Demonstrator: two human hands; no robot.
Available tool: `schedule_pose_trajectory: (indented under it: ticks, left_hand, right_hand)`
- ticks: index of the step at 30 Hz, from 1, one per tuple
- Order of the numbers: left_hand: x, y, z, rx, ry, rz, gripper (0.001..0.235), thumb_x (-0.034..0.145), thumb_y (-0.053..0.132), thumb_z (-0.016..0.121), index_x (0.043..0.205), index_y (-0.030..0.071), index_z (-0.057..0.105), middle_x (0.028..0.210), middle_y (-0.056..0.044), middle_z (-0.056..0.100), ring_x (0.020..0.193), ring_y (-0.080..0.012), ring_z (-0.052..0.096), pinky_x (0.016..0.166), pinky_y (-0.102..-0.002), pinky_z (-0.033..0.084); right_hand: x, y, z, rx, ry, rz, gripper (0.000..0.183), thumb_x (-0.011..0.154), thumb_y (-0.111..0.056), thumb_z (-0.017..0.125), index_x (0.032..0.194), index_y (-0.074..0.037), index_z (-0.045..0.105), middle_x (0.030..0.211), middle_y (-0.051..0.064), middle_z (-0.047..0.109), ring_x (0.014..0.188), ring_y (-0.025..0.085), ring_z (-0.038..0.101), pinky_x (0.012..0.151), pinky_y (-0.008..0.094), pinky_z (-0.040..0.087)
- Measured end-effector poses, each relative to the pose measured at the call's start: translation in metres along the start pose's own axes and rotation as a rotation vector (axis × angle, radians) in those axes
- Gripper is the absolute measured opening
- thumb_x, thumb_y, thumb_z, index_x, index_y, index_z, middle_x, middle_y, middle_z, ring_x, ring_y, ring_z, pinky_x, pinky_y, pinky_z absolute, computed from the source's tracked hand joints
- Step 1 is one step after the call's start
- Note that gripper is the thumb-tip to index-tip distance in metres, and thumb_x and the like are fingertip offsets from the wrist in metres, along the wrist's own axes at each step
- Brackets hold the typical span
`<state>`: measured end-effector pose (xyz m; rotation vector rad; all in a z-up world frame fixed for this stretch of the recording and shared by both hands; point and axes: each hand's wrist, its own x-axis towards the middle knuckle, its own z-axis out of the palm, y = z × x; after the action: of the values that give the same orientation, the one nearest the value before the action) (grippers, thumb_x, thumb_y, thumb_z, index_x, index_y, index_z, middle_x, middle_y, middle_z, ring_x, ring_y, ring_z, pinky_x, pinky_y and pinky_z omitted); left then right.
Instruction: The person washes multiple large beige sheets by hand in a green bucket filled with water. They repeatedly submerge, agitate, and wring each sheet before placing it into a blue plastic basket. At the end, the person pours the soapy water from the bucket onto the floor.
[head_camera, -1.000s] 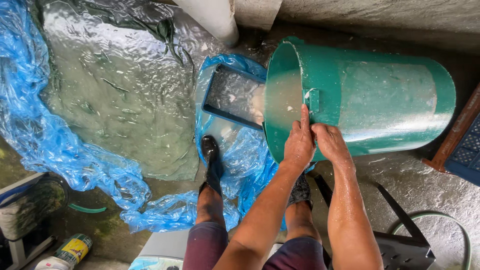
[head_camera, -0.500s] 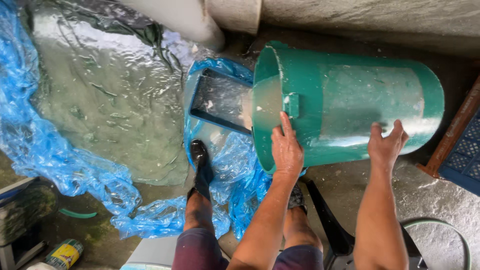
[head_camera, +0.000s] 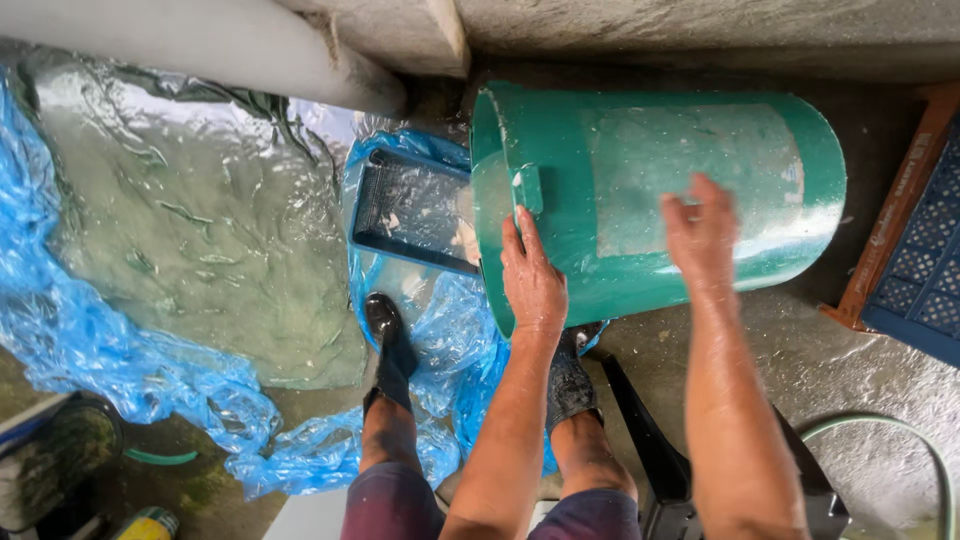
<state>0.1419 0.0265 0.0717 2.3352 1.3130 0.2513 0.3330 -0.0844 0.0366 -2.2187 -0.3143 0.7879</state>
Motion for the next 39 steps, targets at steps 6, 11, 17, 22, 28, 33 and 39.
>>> schedule_pose_trajectory:
  ticks: [6, 11, 17, 22, 28, 33, 39]
  left_hand:
    - [-0.003, -0.011, 0.004, -0.187, -0.057, -0.234, 0.058, 0.103, 0.017, 0.057, 0.154, 0.004, 0.035, 0.118, -0.024, 0.06, 0.092, -0.0443, 0.067, 0.072, -0.053, 0.056]
    - [-0.011, -0.03, 0.012, -0.235, -0.031, -0.072, 0.063, 0.101, 0.011, 0.056, 0.157, -0.001, 0.031, 0.113, -0.026, 0.057, 0.081, -0.0433, 0.068, 0.063, -0.049, 0.058]
    - [-0.033, -0.069, 0.01, -0.392, -0.11, -0.044, 0.066, 0.101, 0.012, 0.056, 0.159, -0.002, 0.029, 0.109, -0.024, 0.062, 0.075, -0.0431, 0.069, 0.062, -0.049, 0.058]
    - [-0.032, -0.083, -0.001, -0.512, -0.125, 0.002, 0.069, 0.101, 0.016, 0.058, 0.161, -0.002, 0.028, 0.119, -0.028, 0.063, 0.08, -0.0453, 0.069, 0.067, -0.051, 0.059]
    - [-0.04, -0.117, -0.035, -0.586, -0.323, -0.064, 0.077, 0.098, 0.035, 0.065, 0.162, 0.007, 0.033, 0.141, -0.028, 0.058, 0.116, -0.047, 0.062, 0.097, -0.054, 0.052]
    - [-0.021, -0.19, -0.024, -0.294, -0.01, -0.219, 0.089, 0.093, 0.049, 0.07, 0.161, 0.011, 0.029, 0.159, -0.035, 0.032, 0.143, -0.0514, 0.034, 0.115, -0.061, 0.027]
    - [0.063, -0.385, 0.012, 0.302, -0.078, -0.186, 0.086, 0.094, 0.036, 0.068, 0.162, 0.013, 0.022, 0.167, -0.022, 0.022, 0.147, -0.0534, 0.025, 0.114, -0.072, 0.023]
  right_hand:
    - [-0.002, -0.07, 0.101, 0.493, -0.305, 0.115, 0.042, 0.095, -0.024, 0.071, 0.126, 0.001, 0.061, 0.097, 0.009, 0.074, 0.078, 0.013, 0.072, 0.064, 0.029, 0.058]
    - [-0.005, -0.095, 0.119, 0.305, -0.417, 0.091, 0.028, 0.094, -0.022, 0.075, 0.09, 0.004, 0.065, 0.076, 0.006, 0.064, 0.063, 0.011, 0.06, 0.055, 0.029, 0.052]
    - [-0.051, -0.112, 0.125, 0.225, -0.372, 0.077, 0.021, 0.09, -0.017, 0.077, 0.087, -0.001, 0.064, 0.073, 0.004, 0.064, 0.061, 0.009, 0.06, 0.05, 0.027, 0.05]
    - [-0.071, -0.116, 0.137, 0.275, -0.291, 0.078, 0.02, 0.092, -0.014, 0.076, 0.09, -0.001, 0.062, 0.073, 0.005, 0.063, 0.059, 0.008, 0.058, 0.049, 0.025, 0.048]
    - [-0.095, -0.111, 0.151, 0.314, -0.178, 0.096, 0.019, 0.09, -0.012, 0.079, 0.098, -0.004, 0.064, 0.072, 0.001, 0.062, 0.056, 0.005, 0.055, 0.046, 0.022, 0.043]
    - [-0.096, -0.113, 0.153, 0.351, -0.075, 0.056, 0.024, 0.091, -0.011, 0.081, 0.104, -0.002, 0.063, 0.069, -0.002, 0.059, 0.054, 0.004, 0.052, 0.045, 0.021, 0.041]
    - [-0.093, -0.11, 0.161, 0.4, 0.033, 0.058, 0.024, 0.092, -0.01, 0.081, 0.107, -0.001, 0.063, 0.07, -0.003, 0.053, 0.053, 0.002, 0.042, 0.044, 0.022, 0.029]
